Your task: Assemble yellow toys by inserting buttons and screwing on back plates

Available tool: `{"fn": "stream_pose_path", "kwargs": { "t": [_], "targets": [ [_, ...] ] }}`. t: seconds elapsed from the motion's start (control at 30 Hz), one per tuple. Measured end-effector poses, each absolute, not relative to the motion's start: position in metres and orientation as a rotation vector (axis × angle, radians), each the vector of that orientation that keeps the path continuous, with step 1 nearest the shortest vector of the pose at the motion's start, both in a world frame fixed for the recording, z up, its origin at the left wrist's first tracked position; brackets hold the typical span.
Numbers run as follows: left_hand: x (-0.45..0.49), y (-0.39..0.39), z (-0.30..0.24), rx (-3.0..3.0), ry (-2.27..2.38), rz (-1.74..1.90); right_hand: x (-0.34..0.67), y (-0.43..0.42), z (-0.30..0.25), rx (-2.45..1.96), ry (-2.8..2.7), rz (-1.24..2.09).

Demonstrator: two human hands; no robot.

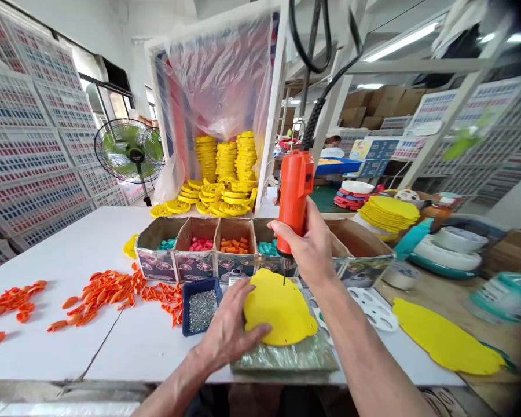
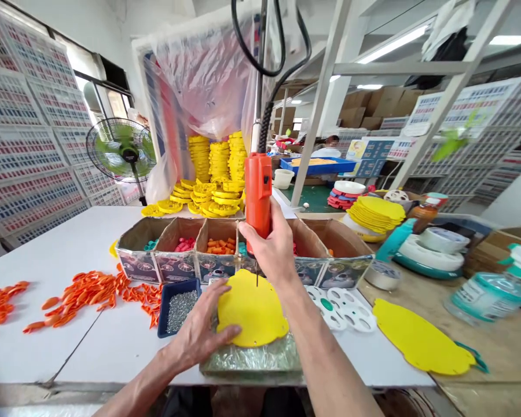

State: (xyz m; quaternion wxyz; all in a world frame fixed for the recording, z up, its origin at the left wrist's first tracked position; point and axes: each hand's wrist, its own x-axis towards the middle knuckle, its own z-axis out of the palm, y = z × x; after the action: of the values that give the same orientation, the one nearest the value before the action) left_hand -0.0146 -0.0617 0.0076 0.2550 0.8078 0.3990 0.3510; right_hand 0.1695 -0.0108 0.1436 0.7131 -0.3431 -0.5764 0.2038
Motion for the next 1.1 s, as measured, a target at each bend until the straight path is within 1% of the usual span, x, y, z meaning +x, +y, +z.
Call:
{"fn": "stream_pose_path", "kwargs": {
  "t": [0.1, 0.17, 0.23, 0.37, 0.43, 0.53, 0.63, 0.77, 0.87, 1.0, 1.1],
  "targets": [
    [0.001, -0.068, 0.009, 2.568, 1.062, 0.765, 0.192, -0.009, 0.152, -0.898, -1.335, 0.405],
    [0.011, -0.069, 0.007, 2.715, 1.09, 0.697, 0.204, -0.005, 0.157, -0.963, -1.356, 0.386],
    [0.015, -0.068, 0.005, 2.826, 1.108, 0.706, 0.214, -0.001, 0.16, -0.962, -1.397, 0.41],
    [-0.001, -0.064, 0.007, 2.908, 1.027, 0.849, 0.233, 0.001, 0.157, -0.98, -1.459, 0.457],
    [-0.015, -0.065, 0.013, 2.771, 1.102, 0.936, 0.241, -0.003, 0.146, -1.034, -1.405, 0.445],
    [-0.034, -0.072, 0.02, 2.328, 1.341, 1.118, 0.245, -0.012, 0.118, -1.025, -1.331, 0.487],
    [-0.042, -0.081, 0.022, 1.989, 1.537, 1.304, 0.238, -0.021, 0.084, -1.051, -1.37, 0.648],
    [-0.04, -0.097, 0.024, 1.816, 1.658, 1.429, 0.213, -0.035, 0.052, -1.094, -1.464, 0.9],
    [-0.031, -0.115, 0.028, 1.511, 1.554, 1.535, 0.184, -0.056, 0.044, -0.97, -1.353, 1.127],
    [-0.02, -0.142, 0.035, 0.915, 1.216, 1.67, 0.149, -0.089, 0.044, -0.771, -0.97, 1.55],
    [-0.021, -0.154, 0.042, 0.721, 1.037, 1.671, 0.136, -0.106, 0.043, -0.748, -0.838, 1.65]
  ]
}}
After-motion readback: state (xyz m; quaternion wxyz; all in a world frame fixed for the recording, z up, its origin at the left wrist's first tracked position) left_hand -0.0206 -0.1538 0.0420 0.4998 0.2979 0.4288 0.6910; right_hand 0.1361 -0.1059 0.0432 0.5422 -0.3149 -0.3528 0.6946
